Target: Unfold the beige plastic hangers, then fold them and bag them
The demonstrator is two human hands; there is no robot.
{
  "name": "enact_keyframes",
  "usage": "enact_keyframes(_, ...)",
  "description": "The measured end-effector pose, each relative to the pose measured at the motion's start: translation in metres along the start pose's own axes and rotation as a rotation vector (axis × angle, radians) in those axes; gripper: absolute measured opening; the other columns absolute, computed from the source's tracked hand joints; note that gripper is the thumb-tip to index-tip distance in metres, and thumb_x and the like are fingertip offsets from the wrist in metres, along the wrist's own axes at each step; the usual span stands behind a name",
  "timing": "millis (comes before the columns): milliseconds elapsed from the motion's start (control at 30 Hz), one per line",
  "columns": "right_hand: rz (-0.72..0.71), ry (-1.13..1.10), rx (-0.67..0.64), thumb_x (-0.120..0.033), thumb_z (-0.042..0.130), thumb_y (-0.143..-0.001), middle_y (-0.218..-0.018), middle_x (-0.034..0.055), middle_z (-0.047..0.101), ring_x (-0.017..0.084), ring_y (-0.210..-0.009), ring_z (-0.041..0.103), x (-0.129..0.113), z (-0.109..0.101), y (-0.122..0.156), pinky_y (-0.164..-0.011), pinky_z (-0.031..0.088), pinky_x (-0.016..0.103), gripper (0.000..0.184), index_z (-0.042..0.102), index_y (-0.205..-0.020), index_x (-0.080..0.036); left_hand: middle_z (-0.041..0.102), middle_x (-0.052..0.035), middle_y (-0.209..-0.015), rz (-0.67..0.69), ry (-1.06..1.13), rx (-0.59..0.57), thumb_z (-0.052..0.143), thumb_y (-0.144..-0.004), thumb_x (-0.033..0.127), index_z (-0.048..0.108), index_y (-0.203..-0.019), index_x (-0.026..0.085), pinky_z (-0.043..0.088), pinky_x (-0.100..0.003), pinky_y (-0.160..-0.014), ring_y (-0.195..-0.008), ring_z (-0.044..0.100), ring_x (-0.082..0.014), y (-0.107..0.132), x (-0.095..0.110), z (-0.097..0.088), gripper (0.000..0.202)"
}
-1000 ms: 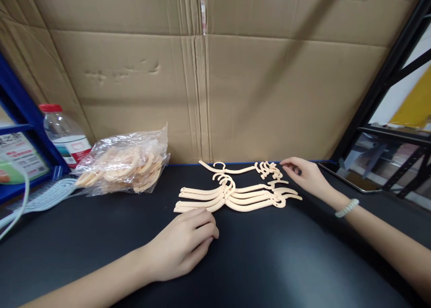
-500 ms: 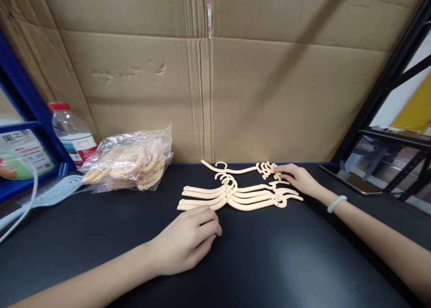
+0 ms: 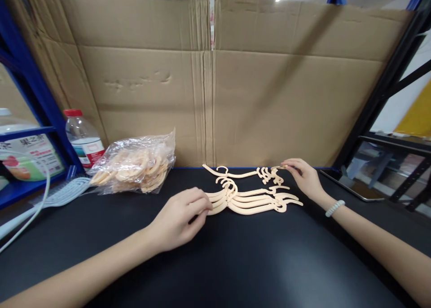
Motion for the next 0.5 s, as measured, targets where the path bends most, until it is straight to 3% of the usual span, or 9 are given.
enact_keyframes(200, 0.181, -0.175, 0.151, -0.041, 0.055, -0.087, -0.065, 0.0033, 0.062, 0.017, -0.056, 0.058, -0.010, -0.005, -0.001, -0.057, 0.050, 0.033, 0.030, 0.067, -0.097, -0.015, 0.062, -0.0083, -0.099, -0.116, -0.203, -0.159, 0.045, -0.089, 0.014, 0.059, -0.099, 0.017, 0.049, -0.034, -0.081, -0.093, 0.059, -0.0219, -0.030, -0.039, 0.000, 0.017)
enact_keyframes(367, 0.247, -0.346, 0.176, -0.043, 0.058, -0.085, -0.095, 0.0115, 0.070, 0.015, -0.058, 0.064, -0.030, -0.006, 0.005, -0.055, 0.053, 0.031, 0.031, 0.065, -0.097, -0.016, 0.064, -0.0083, -0.102, -0.140, -0.264, -0.284, 0.056, -0.087, 0.010, 0.063, -0.101, 0.014, 0.050, -0.039, -0.088, -0.101, 0.060, -0.0237, -0.067, -0.081, 0.023, 0.016)
enact_keyframes(500, 0.246, -0.422, 0.138, -0.047, 0.062, -0.083, -0.096, 0.0116, 0.071, 0.020, -0.077, 0.070, -0.046, -0.004, 0.008, -0.072, 0.057, 0.037, 0.033, 0.067, -0.094, -0.016, 0.060, -0.0089, -0.118, -0.156, -0.290, -0.367, 0.059, -0.093, 0.029, 0.059, -0.116, 0.015, 0.053, -0.044, -0.084, -0.101, 0.062, -0.0236, -0.084, -0.104, 0.042, 0.027)
Point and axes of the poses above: each hand's wrist, its own y-axis away from the middle knuckle, its own z-axis out of the palm, x = y × z, the point moved 2 cm from there along -y, towards the middle knuckle
